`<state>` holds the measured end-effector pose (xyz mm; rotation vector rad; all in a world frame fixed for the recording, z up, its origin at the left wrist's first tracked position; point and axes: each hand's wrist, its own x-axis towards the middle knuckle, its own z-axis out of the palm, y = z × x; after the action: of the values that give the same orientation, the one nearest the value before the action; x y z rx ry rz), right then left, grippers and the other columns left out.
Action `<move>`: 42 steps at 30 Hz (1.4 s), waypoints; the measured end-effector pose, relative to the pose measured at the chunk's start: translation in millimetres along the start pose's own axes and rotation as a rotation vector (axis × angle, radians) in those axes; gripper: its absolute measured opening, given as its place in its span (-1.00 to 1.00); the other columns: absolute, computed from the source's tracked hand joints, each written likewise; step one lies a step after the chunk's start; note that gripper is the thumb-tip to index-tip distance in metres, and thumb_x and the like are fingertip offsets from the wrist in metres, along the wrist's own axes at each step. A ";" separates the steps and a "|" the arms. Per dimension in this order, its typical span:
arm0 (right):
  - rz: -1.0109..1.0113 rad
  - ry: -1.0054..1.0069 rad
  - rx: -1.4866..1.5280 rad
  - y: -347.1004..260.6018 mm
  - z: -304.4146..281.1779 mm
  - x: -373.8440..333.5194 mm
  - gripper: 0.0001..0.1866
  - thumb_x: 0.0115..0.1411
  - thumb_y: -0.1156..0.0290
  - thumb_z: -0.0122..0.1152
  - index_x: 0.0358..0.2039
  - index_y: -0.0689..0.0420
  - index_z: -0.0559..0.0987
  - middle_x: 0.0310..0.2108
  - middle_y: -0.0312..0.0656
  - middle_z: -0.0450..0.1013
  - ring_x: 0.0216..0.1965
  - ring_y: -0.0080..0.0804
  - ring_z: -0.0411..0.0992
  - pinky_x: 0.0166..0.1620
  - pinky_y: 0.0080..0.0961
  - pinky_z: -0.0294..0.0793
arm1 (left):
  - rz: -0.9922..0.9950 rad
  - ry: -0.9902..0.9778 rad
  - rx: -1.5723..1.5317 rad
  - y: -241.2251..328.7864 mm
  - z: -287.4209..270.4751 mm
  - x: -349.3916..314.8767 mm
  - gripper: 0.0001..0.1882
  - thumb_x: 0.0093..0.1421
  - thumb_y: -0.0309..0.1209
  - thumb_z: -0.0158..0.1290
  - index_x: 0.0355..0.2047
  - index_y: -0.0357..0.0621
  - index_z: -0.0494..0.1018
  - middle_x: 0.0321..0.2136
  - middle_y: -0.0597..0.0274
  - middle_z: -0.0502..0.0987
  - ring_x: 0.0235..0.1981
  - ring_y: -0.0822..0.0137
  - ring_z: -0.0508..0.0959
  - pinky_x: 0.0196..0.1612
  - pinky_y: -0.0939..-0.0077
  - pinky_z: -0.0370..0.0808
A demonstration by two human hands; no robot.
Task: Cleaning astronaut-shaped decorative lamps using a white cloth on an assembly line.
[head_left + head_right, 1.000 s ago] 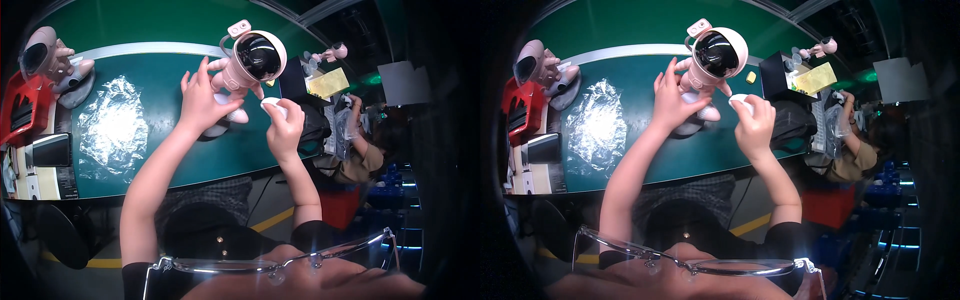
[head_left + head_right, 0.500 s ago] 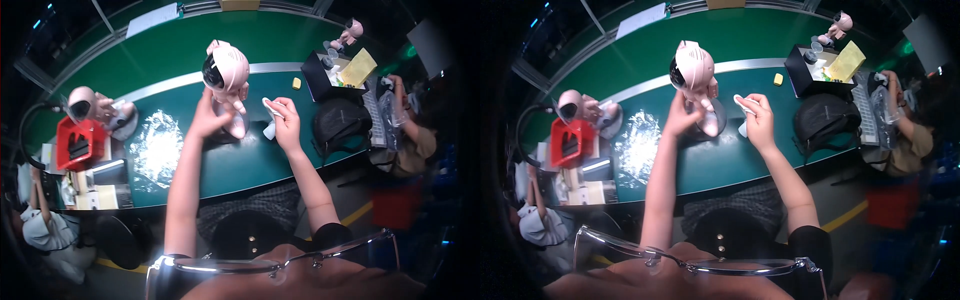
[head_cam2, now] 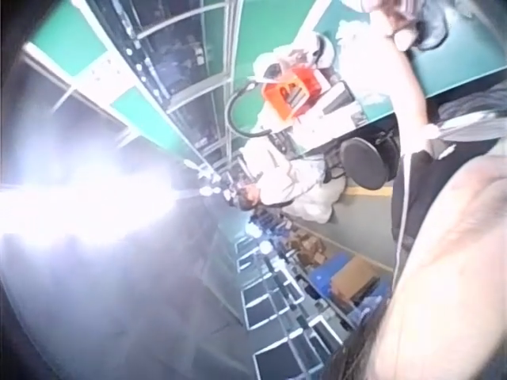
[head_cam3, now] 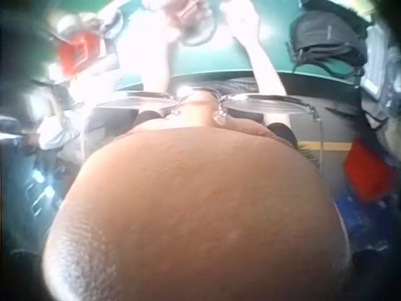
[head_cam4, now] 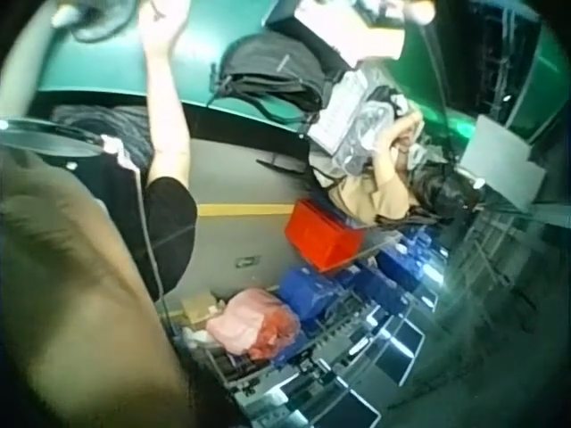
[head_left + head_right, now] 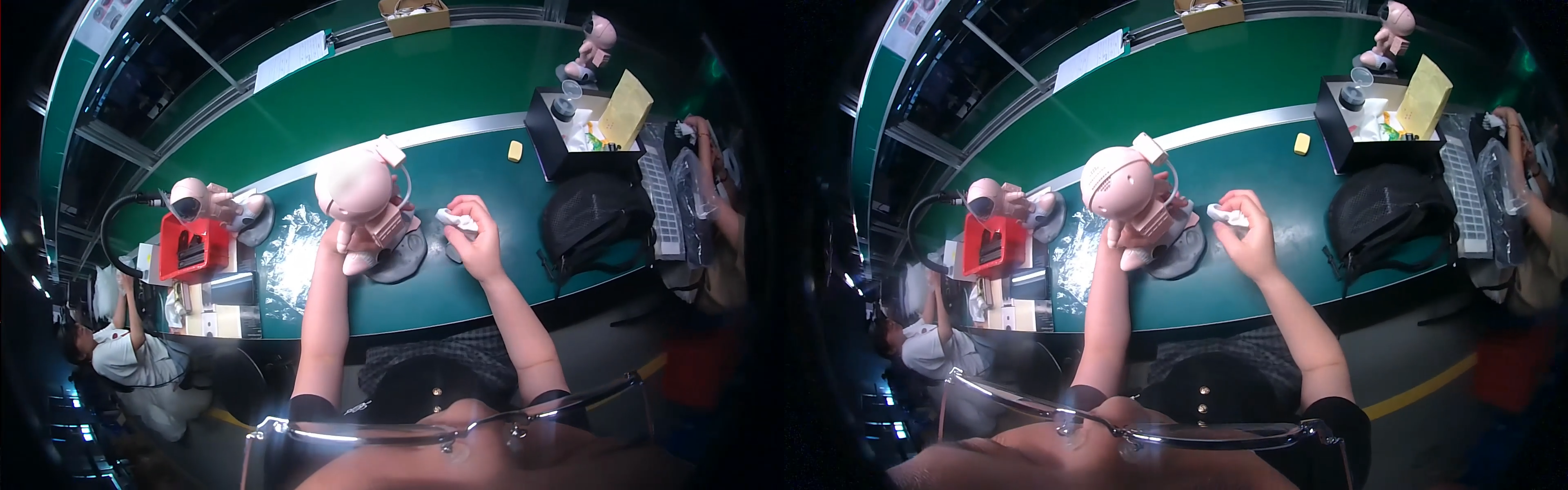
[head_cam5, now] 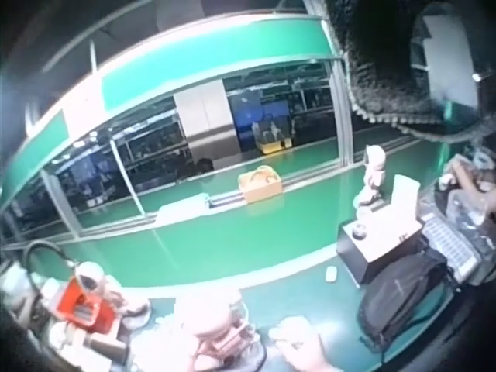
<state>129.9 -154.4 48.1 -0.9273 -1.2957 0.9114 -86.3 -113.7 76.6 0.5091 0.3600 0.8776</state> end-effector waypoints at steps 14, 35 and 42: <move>-0.331 -0.427 -0.109 -77.5 1.3 69.8 -0.47 -0.20 0.55 0.32 -0.10 0.12 0.49 -0.14 -0.16 0.40 -0.15 -0.31 0.40 -0.11 -0.50 0.36 | -0.047 0.028 -0.006 -13.3 1.8 -13.8 -0.52 0.19 -0.21 -0.19 0.03 -0.29 0.20 -0.09 -0.16 0.34 -0.04 -0.19 0.34 -0.03 0.19 0.44; -0.138 -0.009 -0.099 -40.0 15.4 4.3 -0.63 -0.31 0.45 0.49 -0.49 0.22 0.47 -0.51 -0.24 0.45 -0.42 -0.51 0.44 -0.33 -0.58 0.43 | -0.086 -0.010 -0.202 -5.7 -20.6 -16.3 -0.47 0.19 -0.21 -0.21 0.06 -0.37 0.15 -0.09 -0.21 0.34 -0.11 -0.11 0.42 -0.18 0.19 0.53; -0.206 0.066 -0.307 -44.7 57.7 -21.1 -0.43 -0.42 0.24 0.55 -0.40 0.25 0.47 -0.39 -0.15 0.45 -0.42 -0.33 0.46 -0.34 -0.50 0.44 | 0.076 -0.181 0.054 -5.3 -13.0 -5.6 -0.52 0.16 -0.40 -0.09 0.07 -0.32 0.15 -0.12 -0.13 0.36 -0.17 0.05 0.47 -0.16 0.25 0.51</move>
<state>72.4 -187.8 84.8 -1.0279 -1.4692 0.5259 -92.7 -117.4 63.5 0.6505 0.2002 0.8895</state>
